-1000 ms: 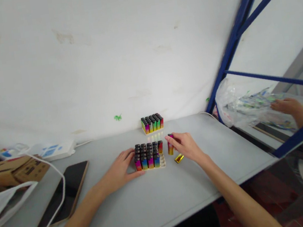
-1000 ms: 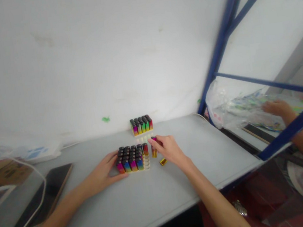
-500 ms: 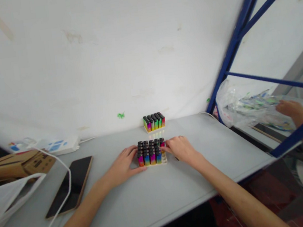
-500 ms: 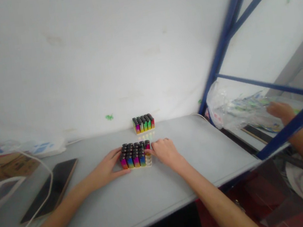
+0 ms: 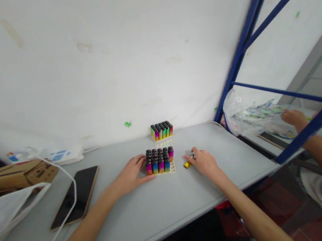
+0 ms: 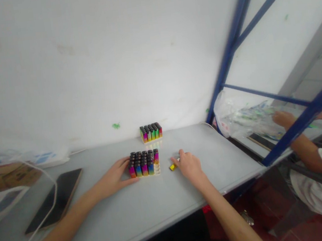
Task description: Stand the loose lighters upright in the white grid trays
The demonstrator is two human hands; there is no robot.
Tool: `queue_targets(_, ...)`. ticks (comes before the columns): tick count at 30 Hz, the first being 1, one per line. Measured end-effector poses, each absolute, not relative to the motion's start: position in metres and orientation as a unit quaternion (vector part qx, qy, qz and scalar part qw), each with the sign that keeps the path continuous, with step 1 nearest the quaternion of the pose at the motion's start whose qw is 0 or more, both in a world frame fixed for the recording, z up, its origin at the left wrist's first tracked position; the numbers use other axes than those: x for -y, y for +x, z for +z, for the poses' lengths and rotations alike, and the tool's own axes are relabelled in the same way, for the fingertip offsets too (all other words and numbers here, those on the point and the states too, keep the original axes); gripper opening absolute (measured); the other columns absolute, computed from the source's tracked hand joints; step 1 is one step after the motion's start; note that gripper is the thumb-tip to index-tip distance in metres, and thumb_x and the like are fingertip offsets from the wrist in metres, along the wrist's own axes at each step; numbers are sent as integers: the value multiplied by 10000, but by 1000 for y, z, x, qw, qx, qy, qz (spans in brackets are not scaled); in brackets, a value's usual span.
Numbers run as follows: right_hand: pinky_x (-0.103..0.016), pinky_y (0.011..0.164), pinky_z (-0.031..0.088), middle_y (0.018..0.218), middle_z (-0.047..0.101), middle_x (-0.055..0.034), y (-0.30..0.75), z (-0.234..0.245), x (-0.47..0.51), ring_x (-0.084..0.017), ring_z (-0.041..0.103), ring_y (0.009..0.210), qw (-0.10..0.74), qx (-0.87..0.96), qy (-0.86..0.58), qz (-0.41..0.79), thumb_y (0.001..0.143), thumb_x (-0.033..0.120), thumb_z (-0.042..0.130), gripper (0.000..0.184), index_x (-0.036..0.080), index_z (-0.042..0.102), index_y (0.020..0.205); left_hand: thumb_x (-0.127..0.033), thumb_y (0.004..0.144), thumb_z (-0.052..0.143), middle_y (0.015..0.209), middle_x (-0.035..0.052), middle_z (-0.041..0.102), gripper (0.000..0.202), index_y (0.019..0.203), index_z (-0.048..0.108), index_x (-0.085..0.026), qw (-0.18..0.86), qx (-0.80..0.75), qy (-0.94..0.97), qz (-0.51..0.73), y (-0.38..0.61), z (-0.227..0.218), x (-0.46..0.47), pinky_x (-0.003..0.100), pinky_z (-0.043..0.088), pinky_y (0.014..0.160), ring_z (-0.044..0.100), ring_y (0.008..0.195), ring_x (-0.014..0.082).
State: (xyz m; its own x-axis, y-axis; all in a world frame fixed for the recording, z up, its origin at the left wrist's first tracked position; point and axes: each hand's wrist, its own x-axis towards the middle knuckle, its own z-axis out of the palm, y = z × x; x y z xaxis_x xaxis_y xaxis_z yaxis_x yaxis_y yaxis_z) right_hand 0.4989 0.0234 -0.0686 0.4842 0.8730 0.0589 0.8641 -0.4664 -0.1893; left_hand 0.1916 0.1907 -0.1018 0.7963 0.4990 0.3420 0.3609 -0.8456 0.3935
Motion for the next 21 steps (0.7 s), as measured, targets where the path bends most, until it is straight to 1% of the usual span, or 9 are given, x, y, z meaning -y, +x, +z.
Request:
queue_targets(3, -334, 825, 500, 1053, 806, -169, 508, -72, -37, -310, 758, 1025, 155, 539, -826, 57, 1000, 349, 685, 452, 137, 652, 1398, -742, 879, 722, 1474, 192, 659, 749, 1379, 680, -186, 155, -231, 936, 215, 192, -100, -189, 538, 514, 1191, 627, 1364, 394)
queue_targets(5, -304, 770, 484, 904, 800, -99, 518, -73, -49, -261, 741, 881, 226, 568, -786, 95, 948, 326, 709, 377, 148, 718, 1280, -747, 874, 725, 1485, 197, 652, 761, 1382, 678, -182, 155, -234, 934, 219, 192, -100, -189, 547, 506, 1197, 629, 1363, 392)
queue_targets(7, -284, 685, 450, 736, 727, -30, 526, -76, -60, -212, 661, 714, 312, 600, -725, 132, 930, 433, 697, 271, 179, 761, 1002, -744, 868, 736, 1481, 190, 657, 755, 1380, 679, -192, 155, -235, 933, 224, 191, -101, -189, 544, 502, 1202, 631, 1364, 385)
queue_targets(9, -270, 634, 418, 648, 622, 9, 529, -79, -71, -179, 570, 649, 400, 615, -661, 160, 924, 586, 648, 412, 204, 672, 771, -736, 869, 742, 1479, 186, 660, 745, 1377, 681, -195, 157, -234, 933, 225, 191, -102, -190, 539, 502, 1204, 631, 1366, 382)
queue_targets(10, -265, 624, 415, 645, 585, 19, 528, -80, -75, -169, 544, 645, 438, 610, -637, 175, 919, 650, 620, 476, 211, 620, 733, -733, 869, 743, 1480, 186, 658, 744, 1378, 681, -195, 160, -233, 933, 224, 191, -102, -189, 540, 502, 1204, 630, 1367, 385)
queue_targets(12, -264, 625, 435, 690, 566, 30, 524, -80, -83, -158, 542, 651, 495, 581, -608, 219, 911, 732, 583, 528, 220, 574, 782, -733, 872, 740, 1489, 189, 650, 751, 1390, 677, -193, 165, -235, 932, 219, 191, -101, -189, 546, 495, 1212, 622, 1376, 391)
queue_targets(16, -270, 612, 457, 783, 597, 43, 506, -78, -98, -134, 566, 601, 554, 533, -557, 314, 893, 775, 588, 543, 242, 539, 989, -725, 870, 750, 1503, 188, 640, 766, 1415, 668, -192, 172, -242, 932, 210, 191, -97, -187, 552, 486, 1223, 607, 1393, 400)
queue_targets(19, -253, 551, 424, 667, 435, 111, 493, -80, -105, -111, 415, 498, 615, 491, -509, 348, 895, 783, 575, 541, 275, 485, 1059, -708, 868, 766, 1507, 174, 642, 759, 1430, 662, -208, 172, -240, 931, 212, 191, -96, -186, 550, 489, 1220, 612, 1386, 393)
queue_targets(21, -238, 494, 368, 639, 333, 131, 487, -83, -104, -109, 309, 470, 627, 470, -516, 347, 909, 788, 553, 538, 284, 476, 1082, -704, 875, 763, 1519, 171, 635, 762, 1446, 650, -212, 169, -240, 932, 212, 191, -96, -186, 543, 483, 1227, 609, 1391, 384)
